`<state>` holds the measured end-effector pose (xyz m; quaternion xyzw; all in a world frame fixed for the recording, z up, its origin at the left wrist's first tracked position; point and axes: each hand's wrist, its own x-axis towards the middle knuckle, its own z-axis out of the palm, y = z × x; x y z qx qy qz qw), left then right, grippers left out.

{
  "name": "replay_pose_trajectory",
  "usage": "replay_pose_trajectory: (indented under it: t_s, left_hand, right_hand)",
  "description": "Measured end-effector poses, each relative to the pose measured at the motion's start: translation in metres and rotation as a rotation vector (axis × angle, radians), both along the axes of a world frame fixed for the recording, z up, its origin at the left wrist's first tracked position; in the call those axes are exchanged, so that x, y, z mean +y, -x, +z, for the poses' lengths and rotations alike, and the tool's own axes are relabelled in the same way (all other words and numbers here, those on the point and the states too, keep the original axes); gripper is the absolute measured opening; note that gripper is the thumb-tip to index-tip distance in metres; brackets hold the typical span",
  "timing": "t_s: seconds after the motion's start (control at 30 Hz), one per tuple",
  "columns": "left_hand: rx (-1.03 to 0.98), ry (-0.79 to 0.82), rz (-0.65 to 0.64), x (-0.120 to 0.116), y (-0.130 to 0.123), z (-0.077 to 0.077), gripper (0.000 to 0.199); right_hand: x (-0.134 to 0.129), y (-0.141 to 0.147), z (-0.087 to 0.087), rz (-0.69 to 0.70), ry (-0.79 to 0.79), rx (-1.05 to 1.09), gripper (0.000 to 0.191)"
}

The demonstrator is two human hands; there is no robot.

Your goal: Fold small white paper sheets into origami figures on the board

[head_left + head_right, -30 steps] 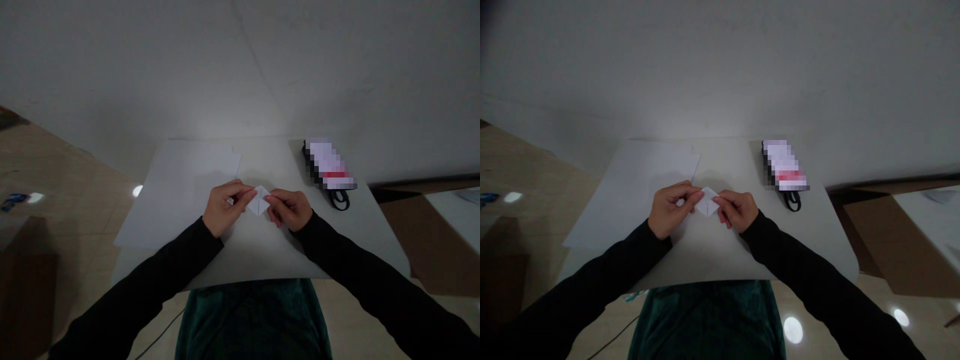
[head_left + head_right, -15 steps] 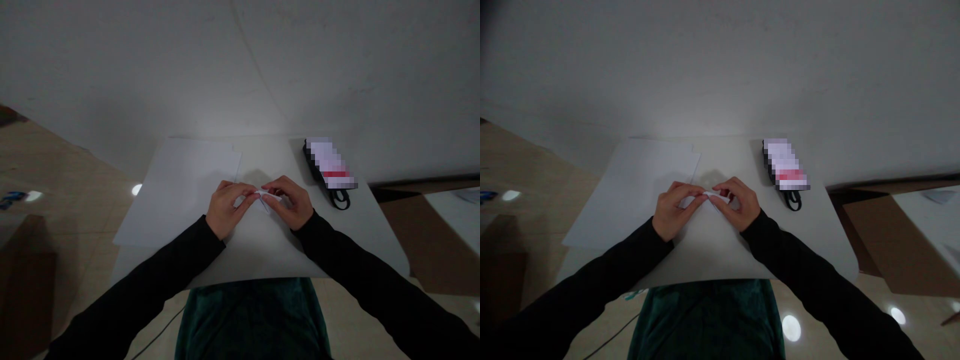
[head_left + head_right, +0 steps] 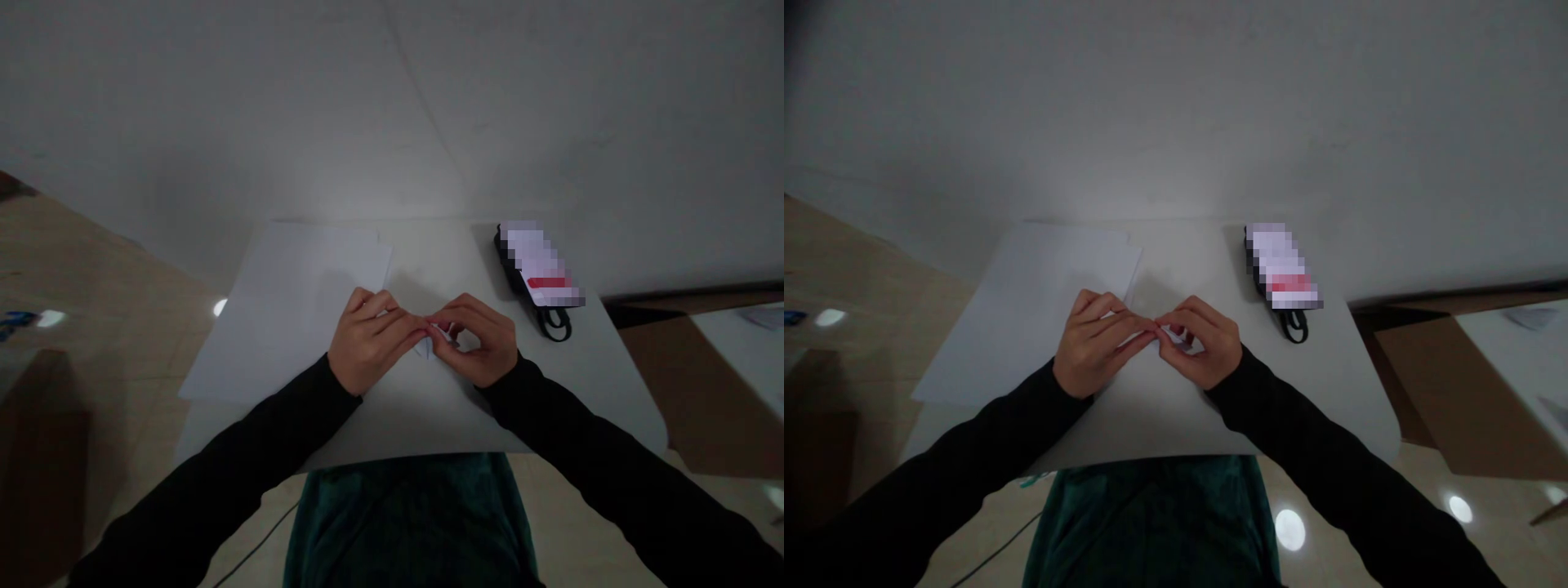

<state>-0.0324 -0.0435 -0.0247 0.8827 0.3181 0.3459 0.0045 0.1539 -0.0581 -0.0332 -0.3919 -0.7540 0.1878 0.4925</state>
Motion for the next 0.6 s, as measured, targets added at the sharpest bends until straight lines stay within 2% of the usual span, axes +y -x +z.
replay_pose_trajectory:
  t_s: [0.1, 0.27, 0.37, 0.43, 0.6]
  left_hand:
    - [0.032, -0.011, -0.008, 0.002, 0.002, 0.001, 0.007]
    - [0.175, 0.076, -0.078, 0.006, 0.007, 0.005, 0.014]
    - [0.258, 0.077, -0.059, 0.008, 0.008, 0.007, 0.019]
    - [0.302, 0.095, -0.047, 0.009, 0.009, 0.007, 0.019]
    - [0.247, 0.203, -0.047, 0.009, 0.011, 0.005, 0.012]
  right_hand:
    - [0.000, 0.001, -0.001, 0.003, -0.020, -0.033, 0.007]
    - [0.003, -0.001, -0.005, -0.031, -0.009, -0.044, 0.009]
    - [0.005, -0.002, -0.007, -0.046, 0.010, -0.045, 0.013]
    - [0.007, -0.003, -0.009, -0.009, 0.011, -0.048, 0.015]
    - [0.009, -0.003, -0.015, 0.056, 0.033, -0.098, 0.016]
